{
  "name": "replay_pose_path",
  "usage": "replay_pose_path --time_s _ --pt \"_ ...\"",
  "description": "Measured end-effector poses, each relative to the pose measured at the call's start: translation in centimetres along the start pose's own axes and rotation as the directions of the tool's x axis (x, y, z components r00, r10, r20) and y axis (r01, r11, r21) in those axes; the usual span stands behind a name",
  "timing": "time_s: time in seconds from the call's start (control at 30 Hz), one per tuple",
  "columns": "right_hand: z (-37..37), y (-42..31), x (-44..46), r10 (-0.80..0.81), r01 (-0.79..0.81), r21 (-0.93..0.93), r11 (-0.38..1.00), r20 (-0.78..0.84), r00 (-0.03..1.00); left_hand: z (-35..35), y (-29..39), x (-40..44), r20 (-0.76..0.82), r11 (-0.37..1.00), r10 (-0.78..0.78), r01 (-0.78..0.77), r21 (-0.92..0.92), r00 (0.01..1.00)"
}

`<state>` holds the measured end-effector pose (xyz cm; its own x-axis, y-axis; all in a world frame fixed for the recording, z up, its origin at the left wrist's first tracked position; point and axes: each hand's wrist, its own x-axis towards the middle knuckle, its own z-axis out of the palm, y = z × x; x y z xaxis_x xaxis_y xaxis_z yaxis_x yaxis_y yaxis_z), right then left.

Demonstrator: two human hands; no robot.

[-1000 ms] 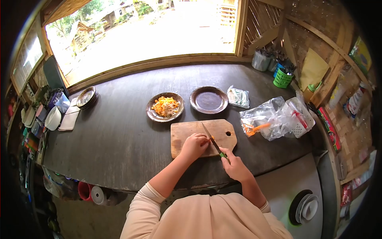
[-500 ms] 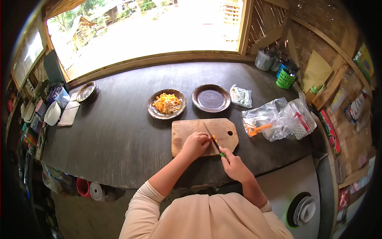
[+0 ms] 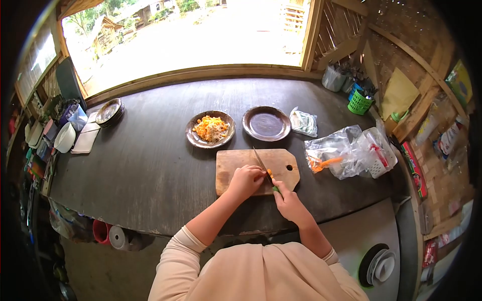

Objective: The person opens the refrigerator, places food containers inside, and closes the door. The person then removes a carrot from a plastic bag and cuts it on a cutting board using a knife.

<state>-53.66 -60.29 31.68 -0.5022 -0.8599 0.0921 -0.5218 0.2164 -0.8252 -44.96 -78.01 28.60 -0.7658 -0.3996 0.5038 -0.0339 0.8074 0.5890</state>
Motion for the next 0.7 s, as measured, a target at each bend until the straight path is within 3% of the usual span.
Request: replay_pose_path --time_s 0.23,0.47,0.7 --pt "-0.9 -1.6 -1.8 0.092 -0.092 0.055 0.994 0.009 0.996 -0.3 0.3 0.1 0.019 1.000 -0.004 0.003 0.010 1.000" --pt "-1.3 -0.8 -2.4 0.051 -0.052 0.029 0.998 0.006 0.999 -0.4 0.5 0.0 0.013 1.000 -0.011 0.011 0.014 1.000" --pt "-1.7 -1.9 -2.3 0.115 -0.118 0.066 0.991 0.045 0.992 -0.4 0.5 0.0 0.013 1.000 -0.014 0.014 0.009 1.000"
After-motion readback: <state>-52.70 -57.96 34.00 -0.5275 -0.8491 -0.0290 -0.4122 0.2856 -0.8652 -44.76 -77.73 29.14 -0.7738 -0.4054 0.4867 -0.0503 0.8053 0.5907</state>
